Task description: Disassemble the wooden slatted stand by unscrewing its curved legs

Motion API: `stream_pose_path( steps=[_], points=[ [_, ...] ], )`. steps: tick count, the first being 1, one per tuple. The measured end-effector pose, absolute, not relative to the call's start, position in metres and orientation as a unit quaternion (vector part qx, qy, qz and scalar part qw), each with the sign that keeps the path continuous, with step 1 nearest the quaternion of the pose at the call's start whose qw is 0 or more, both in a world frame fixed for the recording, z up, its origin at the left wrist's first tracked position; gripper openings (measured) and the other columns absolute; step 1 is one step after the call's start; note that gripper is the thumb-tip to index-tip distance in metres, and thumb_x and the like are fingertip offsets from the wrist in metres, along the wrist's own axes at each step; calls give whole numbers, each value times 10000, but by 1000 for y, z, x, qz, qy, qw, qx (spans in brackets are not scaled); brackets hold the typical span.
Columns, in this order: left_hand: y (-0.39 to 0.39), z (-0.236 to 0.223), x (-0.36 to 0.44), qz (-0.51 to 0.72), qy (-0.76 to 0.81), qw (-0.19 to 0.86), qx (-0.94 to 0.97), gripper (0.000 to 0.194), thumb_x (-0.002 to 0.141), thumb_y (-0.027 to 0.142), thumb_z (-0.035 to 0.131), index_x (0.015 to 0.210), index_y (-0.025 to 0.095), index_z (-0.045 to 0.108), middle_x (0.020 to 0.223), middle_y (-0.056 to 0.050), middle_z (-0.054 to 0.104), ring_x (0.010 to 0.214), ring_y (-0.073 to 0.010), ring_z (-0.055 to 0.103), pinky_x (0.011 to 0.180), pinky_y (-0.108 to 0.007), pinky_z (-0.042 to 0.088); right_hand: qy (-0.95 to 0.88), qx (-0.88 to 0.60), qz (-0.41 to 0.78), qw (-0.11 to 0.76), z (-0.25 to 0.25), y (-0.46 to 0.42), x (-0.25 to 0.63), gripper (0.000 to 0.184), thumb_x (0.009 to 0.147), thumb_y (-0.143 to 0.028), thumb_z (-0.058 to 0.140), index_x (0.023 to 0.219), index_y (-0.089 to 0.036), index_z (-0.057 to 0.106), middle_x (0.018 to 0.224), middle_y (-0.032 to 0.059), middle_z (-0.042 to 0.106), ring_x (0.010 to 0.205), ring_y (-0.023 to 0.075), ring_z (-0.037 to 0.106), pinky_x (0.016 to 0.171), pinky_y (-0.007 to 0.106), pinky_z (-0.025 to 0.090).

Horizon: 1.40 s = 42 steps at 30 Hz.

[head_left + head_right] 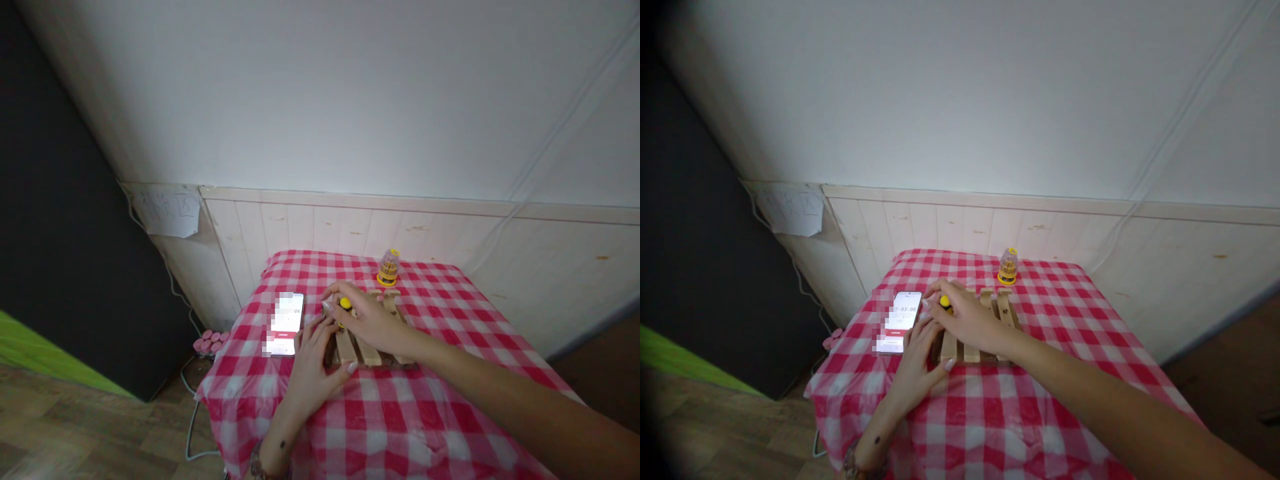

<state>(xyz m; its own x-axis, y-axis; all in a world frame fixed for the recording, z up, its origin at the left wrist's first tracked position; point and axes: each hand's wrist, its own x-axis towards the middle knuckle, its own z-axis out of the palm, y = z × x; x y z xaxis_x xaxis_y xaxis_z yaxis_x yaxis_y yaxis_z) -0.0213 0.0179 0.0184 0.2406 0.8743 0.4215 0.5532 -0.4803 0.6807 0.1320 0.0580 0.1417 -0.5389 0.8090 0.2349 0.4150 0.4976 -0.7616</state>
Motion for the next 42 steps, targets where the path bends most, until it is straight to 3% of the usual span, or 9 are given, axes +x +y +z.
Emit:
stream_pose_path(
  steps=[3, 6, 10, 12, 17, 22, 29, 34, 42],
  points=[
    [18, 19, -21, 393, 475, 204, 761, 527, 871, 434, 665, 1338, 209, 571, 1491, -134, 571, 1434, -388, 400, 1154, -624, 323, -837, -376, 279, 283, 144, 62, 132, 201, 1056, -330, 423, 1136, -243, 586, 1157, 82, 677, 1057, 208, 646, 898, 366, 531],
    [18, 20, -21, 385, 482, 208, 759, 537, 858, 422, 682, 1346, 223, 578, 1517, -129, 551, 1438, -387, 398, 1159, -621, 320, -874, -410, 111, 234, 151, 63, 138, 212, 1051, -292, 435, 1140, -216, 611, 1150, 119, 694, 1113, 257, 629, 912, 403, 516],
    [18, 20, -21, 389, 479, 208, 759, 587, 857, 415, 699, 1401, 246, 555, 1542, -117, 532, 1446, -384, 400, 1166, -624, 314, -879, -453, -46, 141, 159, 61, 148, 260, 1051, -307, 422, 1034, -179, 648, 916, 130, 718, 887, 288, 665, 774, 411, 511],
    [17, 20, -21, 393, 477, 205, 759, 601, 858, 424, 705, 1412, 252, 550, 1553, -116, 518, 1448, -386, 401, 1164, -628, 318, -887, -440, -43, 136, 158, 61, 153, 266, 1058, -299, 409, 1006, -184, 643, 882, 116, 709, 845, 268, 665, 745, 385, 509],
    [17, 19, -21, 392, 478, 205, 759, 581, 857, 457, 706, 1380, 243, 571, 1556, -124, 513, 1443, -383, 406, 1161, -621, 328, -909, -364, 60, 195, 155, 64, 163, 174, 1052, -251, 426, 1065, -204, 593, 1094, 124, 692, 1045, 249, 652, 885, 396, 534],
    [18, 18, -21, 392, 474, 201, 762, 562, 864, 459, 693, 1359, 223, 571, 1558, -133, 511, 1438, -379, 407, 1156, -629, 322, -898, -347, 154, 223, 159, 60, 165, 158, 1027, -218, 453, 1114, -219, 586, 1149, 103, 700, 1084, 222, 659, 937, 370, 522],
    [17, 17, -22, 389, 476, 192, 765, 524, 869, 426, 698, 1341, 226, 588, 1549, -123, 523, 1456, -380, 382, 1168, -630, 305, -875, -429, 64, 214, 148, 54, 152, 234, 1054, -376, 443, 1039, -232, 626, 1003, 79, 730, 881, 227, 684, 735, 329, 503],
    [17, 18, -22, 384, 484, 193, 762, 509, 859, 423, 715, 1322, 243, 602, 1568, -123, 502, 1452, -384, 393, 1160, -628, 321, -882, -439, -25, 169, 152, 62, 151, 394, 1079, -303, 346, 912, -197, 686, 890, 107, 746, 802, 245, 700, 667, 334, 479],
    [17, 20, -21, 388, 481, 199, 761, 498, 856, 436, 719, 1297, 233, 611, 1543, -120, 530, 1438, -378, 407, 1160, -622, 324, -905, -364, 98, 200, 158, 61, 162, 261, 1058, -252, 414, 1210, -227, 624, 1200, 120, 722, 1074, 241, 690, 903, 393, 554]
  ],
)
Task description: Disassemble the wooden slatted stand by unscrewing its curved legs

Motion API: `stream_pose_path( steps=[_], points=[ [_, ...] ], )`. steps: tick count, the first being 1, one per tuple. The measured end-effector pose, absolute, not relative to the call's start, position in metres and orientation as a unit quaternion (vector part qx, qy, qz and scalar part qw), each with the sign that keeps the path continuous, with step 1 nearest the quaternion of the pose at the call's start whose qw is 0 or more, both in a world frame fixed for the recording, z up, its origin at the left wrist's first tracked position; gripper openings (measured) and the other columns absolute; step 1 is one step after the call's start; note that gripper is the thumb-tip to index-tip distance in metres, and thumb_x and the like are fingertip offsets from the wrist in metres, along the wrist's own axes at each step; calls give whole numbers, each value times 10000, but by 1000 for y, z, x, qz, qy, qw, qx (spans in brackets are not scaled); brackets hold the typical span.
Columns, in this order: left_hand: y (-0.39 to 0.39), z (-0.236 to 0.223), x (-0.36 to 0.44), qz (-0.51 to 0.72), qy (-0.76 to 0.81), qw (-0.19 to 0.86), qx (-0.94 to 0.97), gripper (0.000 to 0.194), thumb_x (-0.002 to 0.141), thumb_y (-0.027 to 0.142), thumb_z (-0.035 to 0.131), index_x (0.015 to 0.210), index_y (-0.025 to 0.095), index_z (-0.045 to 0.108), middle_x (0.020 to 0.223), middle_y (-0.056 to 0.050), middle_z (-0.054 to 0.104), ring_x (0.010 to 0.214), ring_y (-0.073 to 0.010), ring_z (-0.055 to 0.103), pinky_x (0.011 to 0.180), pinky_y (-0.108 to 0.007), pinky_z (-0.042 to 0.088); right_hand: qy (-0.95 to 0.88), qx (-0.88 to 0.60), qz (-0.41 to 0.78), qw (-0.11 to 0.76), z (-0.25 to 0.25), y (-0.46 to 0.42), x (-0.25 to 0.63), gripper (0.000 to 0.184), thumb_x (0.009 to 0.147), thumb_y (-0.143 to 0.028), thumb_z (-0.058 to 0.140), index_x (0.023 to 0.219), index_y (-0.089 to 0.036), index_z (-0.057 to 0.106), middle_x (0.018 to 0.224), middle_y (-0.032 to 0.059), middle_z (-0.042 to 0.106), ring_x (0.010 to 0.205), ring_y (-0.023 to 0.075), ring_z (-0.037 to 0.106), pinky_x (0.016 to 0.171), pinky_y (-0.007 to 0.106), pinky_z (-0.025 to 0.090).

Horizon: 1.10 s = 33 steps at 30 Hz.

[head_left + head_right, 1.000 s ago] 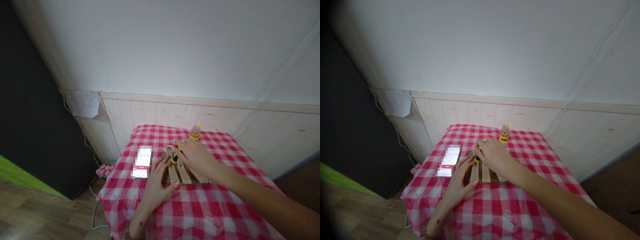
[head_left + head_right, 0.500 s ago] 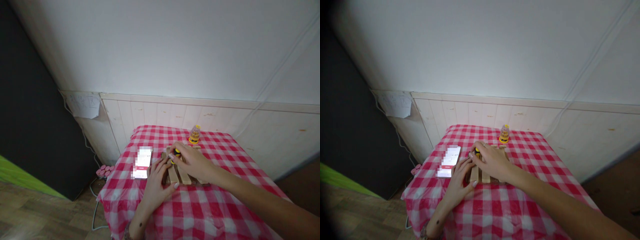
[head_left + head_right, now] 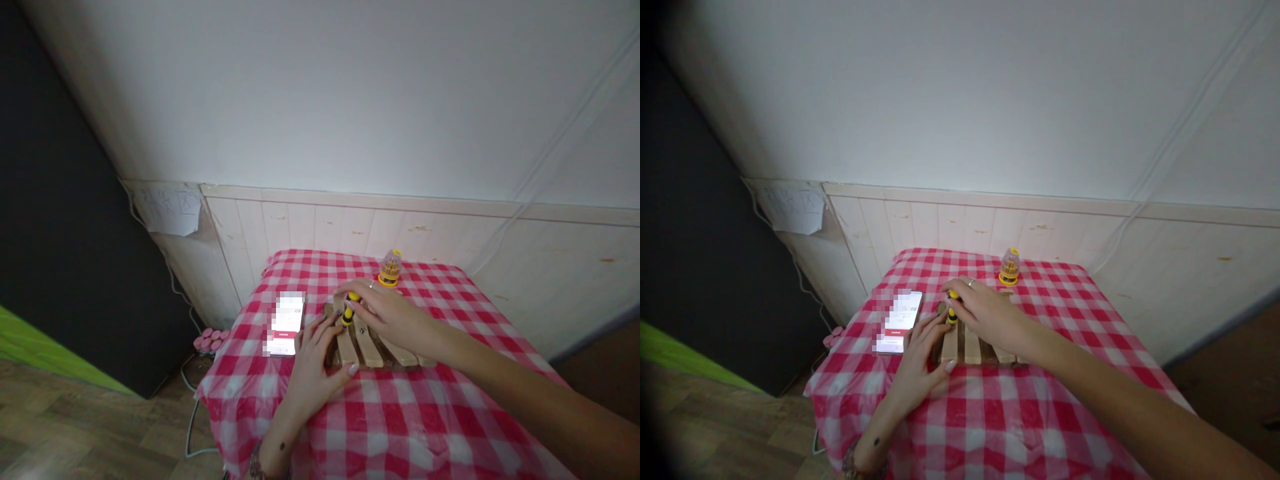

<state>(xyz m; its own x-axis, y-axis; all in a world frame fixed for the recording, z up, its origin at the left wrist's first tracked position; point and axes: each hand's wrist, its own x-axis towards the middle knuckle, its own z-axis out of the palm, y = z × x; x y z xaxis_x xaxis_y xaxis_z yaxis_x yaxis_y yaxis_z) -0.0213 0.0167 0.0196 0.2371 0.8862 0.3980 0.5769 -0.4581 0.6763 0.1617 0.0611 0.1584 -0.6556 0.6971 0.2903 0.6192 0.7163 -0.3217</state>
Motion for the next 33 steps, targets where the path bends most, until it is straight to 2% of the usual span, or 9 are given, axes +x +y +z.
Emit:
stream_pose_path(
  steps=[4, 10, 15, 22, 29, 33],
  points=[
    [17, 21, -21, 388, 479, 199, 762, 494, 862, 435, 711, 1302, 236, 605, 1537, -118, 535, 1435, -373, 408, 1155, -617, 327, -900, -351, 142, 218, 162, 57, 164, 227, 1039, -263, 448, 1167, -229, 632, 1143, 98, 732, 1047, 227, 694, 910, 370, 545],
    [17, 17, -21, 396, 477, 189, 762, 485, 865, 454, 710, 1289, 239, 615, 1534, -116, 537, 1441, -371, 403, 1163, -608, 325, -875, -432, 88, 201, 149, 54, 156, 232, 1058, -391, 437, 1129, -256, 612, 1043, 71, 738, 849, 226, 696, 735, 334, 522],
    [18, 15, -21, 397, 477, 188, 761, 486, 865, 467, 705, 1278, 227, 615, 1528, -126, 542, 1435, -377, 411, 1155, -609, 342, -876, -436, 60, 200, 145, 57, 150, 236, 1056, -389, 425, 1091, -245, 609, 1051, 87, 720, 887, 239, 685, 713, 327, 504],
    [17, 20, -21, 393, 474, 195, 763, 502, 873, 468, 698, 1307, 235, 602, 1559, -117, 513, 1440, -376, 405, 1162, -617, 322, -896, -405, 9, 183, 153, 57, 156, 191, 993, -194, 402, 985, -214, 591, 969, 98, 723, 888, 240, 664, 731, 348, 473],
    [17, 17, -21, 394, 471, 195, 765, 493, 871, 461, 702, 1290, 223, 601, 1545, -121, 527, 1450, -378, 386, 1161, -615, 323, -892, -421, 7, 164, 148, 56, 152, 250, 1056, -362, 432, 918, -224, 588, 871, 53, 719, 791, 214, 664, 625, 292, 406],
    [18, 17, -22, 395, 472, 195, 764, 476, 867, 442, 700, 1276, 221, 601, 1568, -122, 503, 1440, -378, 394, 1151, -611, 335, -888, -420, 39, 185, 144, 61, 153, 252, 1077, -332, 379, 1054, -228, 607, 991, 82, 730, 893, 230, 686, 706, 310, 487]
  ],
)
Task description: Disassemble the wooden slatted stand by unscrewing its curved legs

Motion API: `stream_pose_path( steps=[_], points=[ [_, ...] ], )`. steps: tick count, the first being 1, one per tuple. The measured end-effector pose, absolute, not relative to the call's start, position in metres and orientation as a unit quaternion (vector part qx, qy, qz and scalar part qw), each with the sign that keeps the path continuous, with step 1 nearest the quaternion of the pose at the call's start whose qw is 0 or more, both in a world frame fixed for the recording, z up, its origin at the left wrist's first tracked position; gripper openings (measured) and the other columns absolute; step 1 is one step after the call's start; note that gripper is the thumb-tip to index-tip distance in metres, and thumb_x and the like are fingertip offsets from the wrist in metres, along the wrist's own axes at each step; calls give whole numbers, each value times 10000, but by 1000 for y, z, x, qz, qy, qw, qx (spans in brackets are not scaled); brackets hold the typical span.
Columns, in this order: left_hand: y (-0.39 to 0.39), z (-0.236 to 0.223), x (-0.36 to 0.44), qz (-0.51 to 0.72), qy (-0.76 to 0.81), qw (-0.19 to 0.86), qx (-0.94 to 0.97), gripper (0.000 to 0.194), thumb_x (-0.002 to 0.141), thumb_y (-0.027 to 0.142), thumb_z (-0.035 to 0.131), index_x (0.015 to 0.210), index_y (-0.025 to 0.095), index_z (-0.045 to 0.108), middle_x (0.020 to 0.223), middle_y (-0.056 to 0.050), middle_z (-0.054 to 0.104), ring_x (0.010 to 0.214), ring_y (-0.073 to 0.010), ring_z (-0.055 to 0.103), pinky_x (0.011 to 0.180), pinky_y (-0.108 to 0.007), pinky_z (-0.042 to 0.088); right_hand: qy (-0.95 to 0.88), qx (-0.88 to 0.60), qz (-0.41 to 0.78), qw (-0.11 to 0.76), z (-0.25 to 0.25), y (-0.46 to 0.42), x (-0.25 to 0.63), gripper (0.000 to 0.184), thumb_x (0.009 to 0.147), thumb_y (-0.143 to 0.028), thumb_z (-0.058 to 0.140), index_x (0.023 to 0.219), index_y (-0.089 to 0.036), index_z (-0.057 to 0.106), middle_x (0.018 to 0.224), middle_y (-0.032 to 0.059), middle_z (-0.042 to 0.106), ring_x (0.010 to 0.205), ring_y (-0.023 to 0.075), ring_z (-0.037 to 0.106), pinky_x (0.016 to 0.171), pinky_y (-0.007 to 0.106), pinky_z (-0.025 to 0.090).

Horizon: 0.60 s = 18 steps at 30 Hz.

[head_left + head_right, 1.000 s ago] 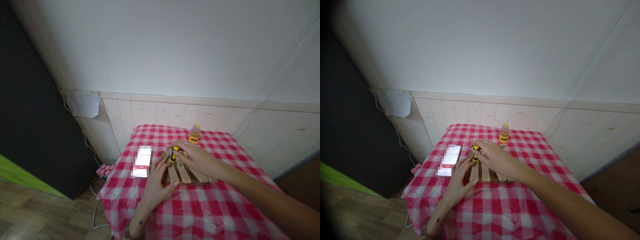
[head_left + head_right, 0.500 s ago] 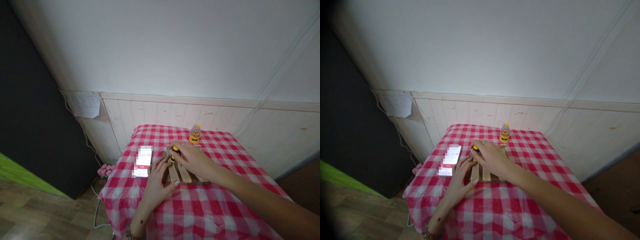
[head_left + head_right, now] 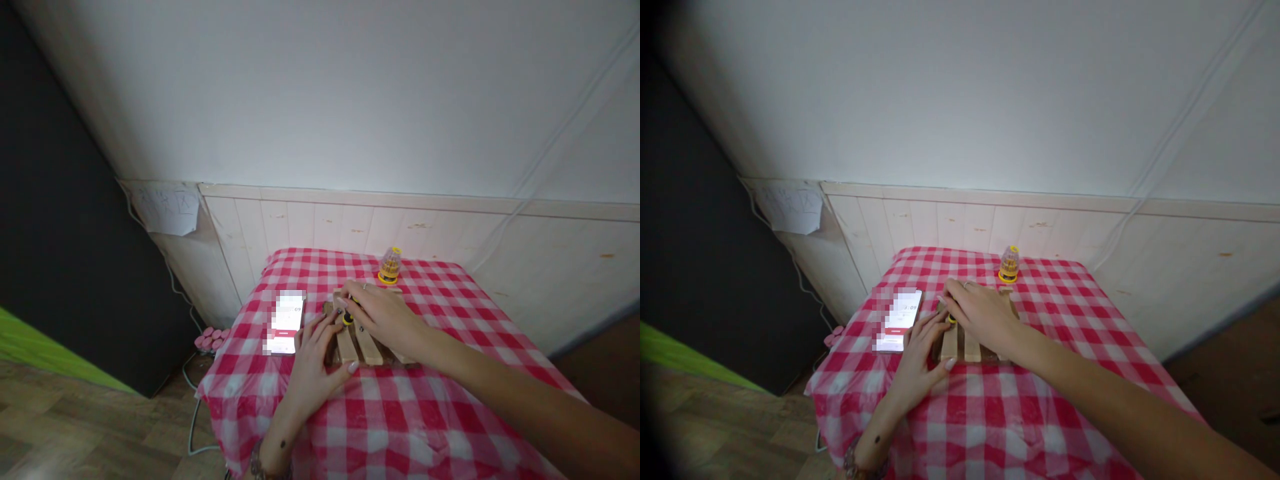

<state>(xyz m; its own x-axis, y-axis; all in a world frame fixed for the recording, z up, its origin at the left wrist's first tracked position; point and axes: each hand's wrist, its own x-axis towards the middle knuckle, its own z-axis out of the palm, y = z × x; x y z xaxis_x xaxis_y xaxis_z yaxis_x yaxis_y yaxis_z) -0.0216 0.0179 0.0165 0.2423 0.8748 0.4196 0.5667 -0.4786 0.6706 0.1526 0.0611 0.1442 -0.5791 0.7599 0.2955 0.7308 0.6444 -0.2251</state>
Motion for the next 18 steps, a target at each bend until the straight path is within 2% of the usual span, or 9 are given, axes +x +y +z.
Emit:
stream_pose_path(
  steps=[4, 8, 13, 16, 18],
  points=[
    [19, 16, -22, 397, 468, 196, 765, 471, 868, 435, 695, 1279, 224, 599, 1544, -114, 531, 1432, -378, 400, 1139, -607, 347, -898, -373, 113, 206, 151, 65, 160, 258, 1060, -326, 415, 1250, -231, 563, 1209, 129, 688, 1069, 257, 672, 864, 385, 544],
    [18, 17, -22, 399, 469, 191, 764, 481, 870, 444, 694, 1291, 232, 598, 1536, -111, 538, 1424, -377, 409, 1139, -602, 347, -903, -339, 171, 200, 159, 62, 166, 291, 1046, -281, 406, 1290, -217, 552, 1260, 141, 667, 1154, 257, 648, 975, 421, 523],
    [18, 16, -21, 398, 468, 184, 768, 511, 885, 477, 677, 1328, 235, 592, 1543, -116, 524, 1426, -378, 412, 1146, -601, 346, -888, -365, 198, 198, 157, 50, 162, 214, 1048, -263, 382, 1187, -239, 543, 1195, 100, 678, 1012, 225, 676, 908, 388, 520],
    [19, 13, -22, 398, 469, 176, 768, 569, 887, 485, 674, 1382, 225, 564, 1513, -126, 550, 1437, -381, 398, 1158, -604, 335, -872, -390, 198, 219, 151, 48, 155, 107, 1025, -320, 479, 1054, -229, 526, 1042, 71, 699, 919, 226, 669, 836, 375, 504],
    [19, 13, -22, 397, 469, 176, 769, 578, 883, 484, 681, 1386, 223, 562, 1507, -127, 555, 1441, -381, 394, 1161, -600, 336, -857, -402, 208, 245, 147, 51, 150, 136, 1014, -352, 511, 958, -228, 518, 930, 49, 695, 852, 220, 658, 765, 349, 493]
  ],
)
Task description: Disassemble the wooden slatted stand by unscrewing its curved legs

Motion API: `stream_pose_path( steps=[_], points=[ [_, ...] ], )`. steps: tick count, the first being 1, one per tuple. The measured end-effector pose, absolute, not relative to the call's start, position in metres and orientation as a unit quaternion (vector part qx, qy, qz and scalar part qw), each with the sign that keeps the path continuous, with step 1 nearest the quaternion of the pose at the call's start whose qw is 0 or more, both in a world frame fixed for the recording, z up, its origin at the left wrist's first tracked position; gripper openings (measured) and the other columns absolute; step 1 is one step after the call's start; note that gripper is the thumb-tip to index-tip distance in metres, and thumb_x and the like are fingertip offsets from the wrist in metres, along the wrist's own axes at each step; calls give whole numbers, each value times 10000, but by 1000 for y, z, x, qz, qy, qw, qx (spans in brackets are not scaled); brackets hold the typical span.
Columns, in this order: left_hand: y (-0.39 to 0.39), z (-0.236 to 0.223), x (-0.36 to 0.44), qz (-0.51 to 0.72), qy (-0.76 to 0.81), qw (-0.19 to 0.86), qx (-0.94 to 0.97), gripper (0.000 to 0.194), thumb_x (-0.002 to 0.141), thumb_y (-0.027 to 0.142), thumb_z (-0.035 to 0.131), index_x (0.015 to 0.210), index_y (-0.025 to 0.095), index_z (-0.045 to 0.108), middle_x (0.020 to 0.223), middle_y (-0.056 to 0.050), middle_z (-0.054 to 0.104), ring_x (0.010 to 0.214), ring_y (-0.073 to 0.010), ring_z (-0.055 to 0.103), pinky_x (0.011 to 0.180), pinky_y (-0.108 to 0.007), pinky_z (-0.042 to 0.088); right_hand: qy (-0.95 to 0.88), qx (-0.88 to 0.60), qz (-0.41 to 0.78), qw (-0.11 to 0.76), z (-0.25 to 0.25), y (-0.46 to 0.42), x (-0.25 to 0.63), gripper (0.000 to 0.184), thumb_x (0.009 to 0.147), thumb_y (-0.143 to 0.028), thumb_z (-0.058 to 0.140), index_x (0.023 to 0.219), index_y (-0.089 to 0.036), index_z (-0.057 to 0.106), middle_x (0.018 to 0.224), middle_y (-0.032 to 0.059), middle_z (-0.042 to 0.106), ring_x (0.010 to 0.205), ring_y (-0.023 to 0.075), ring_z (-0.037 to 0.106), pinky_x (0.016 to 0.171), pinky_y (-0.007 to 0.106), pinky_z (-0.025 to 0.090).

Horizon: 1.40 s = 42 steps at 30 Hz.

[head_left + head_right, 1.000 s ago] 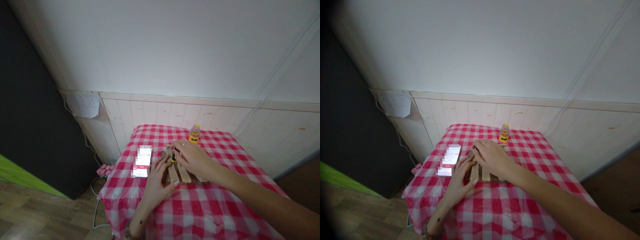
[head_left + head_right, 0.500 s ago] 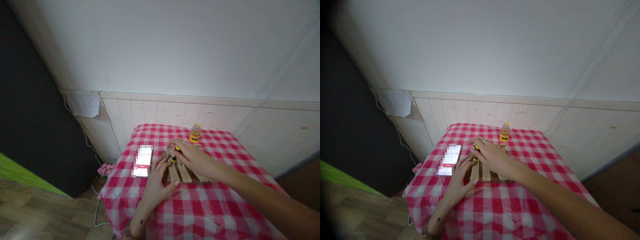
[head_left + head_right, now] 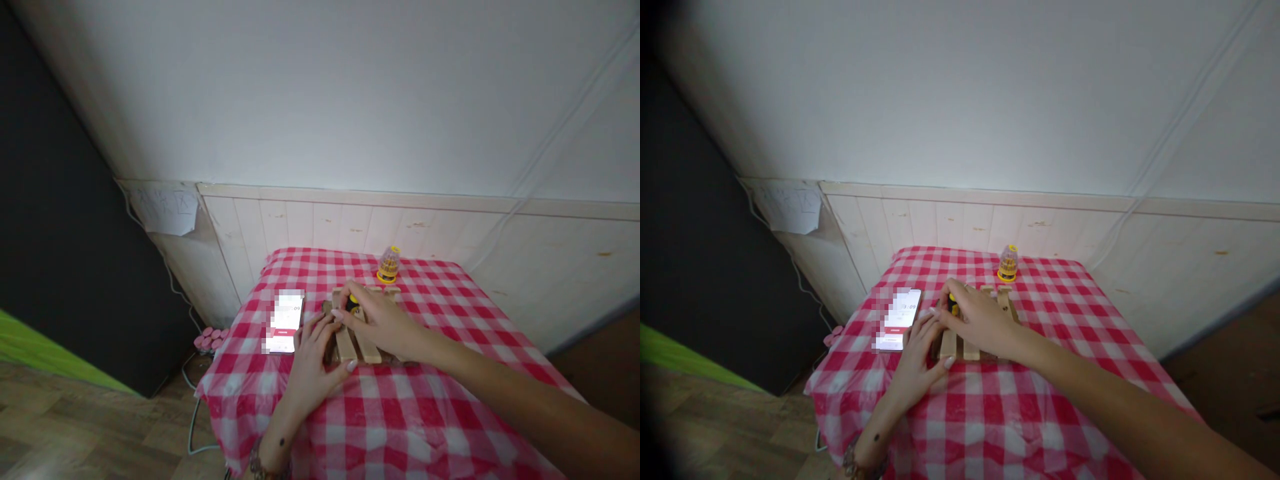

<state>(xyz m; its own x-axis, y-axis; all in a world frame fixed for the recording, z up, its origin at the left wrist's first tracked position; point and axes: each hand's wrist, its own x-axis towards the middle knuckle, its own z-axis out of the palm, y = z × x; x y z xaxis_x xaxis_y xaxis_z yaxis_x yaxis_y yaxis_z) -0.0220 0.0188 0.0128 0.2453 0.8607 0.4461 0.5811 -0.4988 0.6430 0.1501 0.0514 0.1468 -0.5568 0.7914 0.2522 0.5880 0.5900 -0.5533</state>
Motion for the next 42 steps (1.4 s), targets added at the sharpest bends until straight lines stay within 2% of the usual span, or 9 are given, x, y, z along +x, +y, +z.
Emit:
stream_pose_path(
  steps=[4, 8, 12, 16, 21, 30, 36, 39, 42],
  points=[
    [18, 15, -22, 396, 472, 183, 766, 505, 867, 459, 702, 1302, 221, 606, 1507, -125, 554, 1429, -383, 409, 1150, -598, 346, -841, -388, 258, 276, 142, 60, 142, 237, 1048, -376, 432, 902, -229, 546, 860, 32, 694, 782, 193, 655, 720, 321, 504],
    [18, 16, -22, 394, 474, 191, 764, 486, 859, 436, 707, 1280, 216, 607, 1493, -132, 567, 1432, -385, 402, 1150, -605, 334, -848, -367, 272, 268, 145, 61, 139, 247, 1068, -372, 377, 1111, -236, 578, 1011, 57, 729, 895, 199, 696, 792, 333, 540],
    [18, 16, -22, 398, 473, 196, 762, 472, 867, 433, 698, 1282, 227, 608, 1518, -124, 548, 1436, -378, 400, 1153, -596, 335, -874, -425, 80, 219, 153, 59, 143, 292, 1047, -291, 401, 1286, -191, 536, 1217, 159, 701, 1096, 274, 667, 859, 397, 532],
    [17, 17, -21, 398, 475, 199, 759, 512, 859, 440, 708, 1318, 240, 601, 1546, -122, 521, 1433, -381, 407, 1155, -602, 335, -875, -466, -72, 113, 161, 58, 150, 241, 1041, -288, 443, 1048, -147, 638, 939, 162, 733, 887, 302, 688, 759, 403, 508],
    [17, 18, -21, 392, 476, 203, 761, 526, 868, 433, 701, 1349, 251, 591, 1551, -116, 520, 1436, -381, 409, 1160, -617, 319, -916, -376, 12, 140, 163, 62, 161, 180, 1047, -216, 456, 1012, -183, 629, 1002, 113, 720, 926, 244, 667, 812, 368, 516],
    [18, 16, -22, 382, 479, 197, 766, 628, 882, 460, 696, 1456, 268, 528, 1587, -110, 477, 1448, -373, 389, 1173, -602, 315, -884, -380, 173, 210, 156, 59, 167, 312, 1002, -152, 414, 1248, -223, 592, 1236, 112, 681, 1125, 233, 649, 971, 409, 511],
    [18, 17, -23, 392, 472, 189, 767, 560, 880, 443, 700, 1391, 254, 571, 1573, -110, 496, 1445, -368, 395, 1168, -597, 324, -847, -382, 243, 280, 149, 61, 154, 223, 1037, -338, 460, 1076, -225, 648, 1107, 92, 736, 1015, 237, 691, 873, 389, 549],
    [18, 16, -23, 387, 474, 190, 768, 550, 873, 433, 704, 1376, 250, 577, 1577, -113, 491, 1453, -372, 385, 1158, -599, 333, -846, -391, 222, 285, 147, 64, 153, 243, 1042, -325, 448, 1000, -217, 662, 1030, 87, 750, 948, 234, 697, 827, 372, 546],
    [18, 17, -23, 383, 474, 195, 768, 552, 871, 420, 705, 1379, 252, 573, 1574, -114, 496, 1454, -373, 386, 1157, -604, 328, -858, -389, 198, 271, 146, 66, 158, 244, 1049, -287, 414, 1090, -221, 645, 1082, 99, 741, 976, 234, 693, 855, 382, 542]
  ],
)
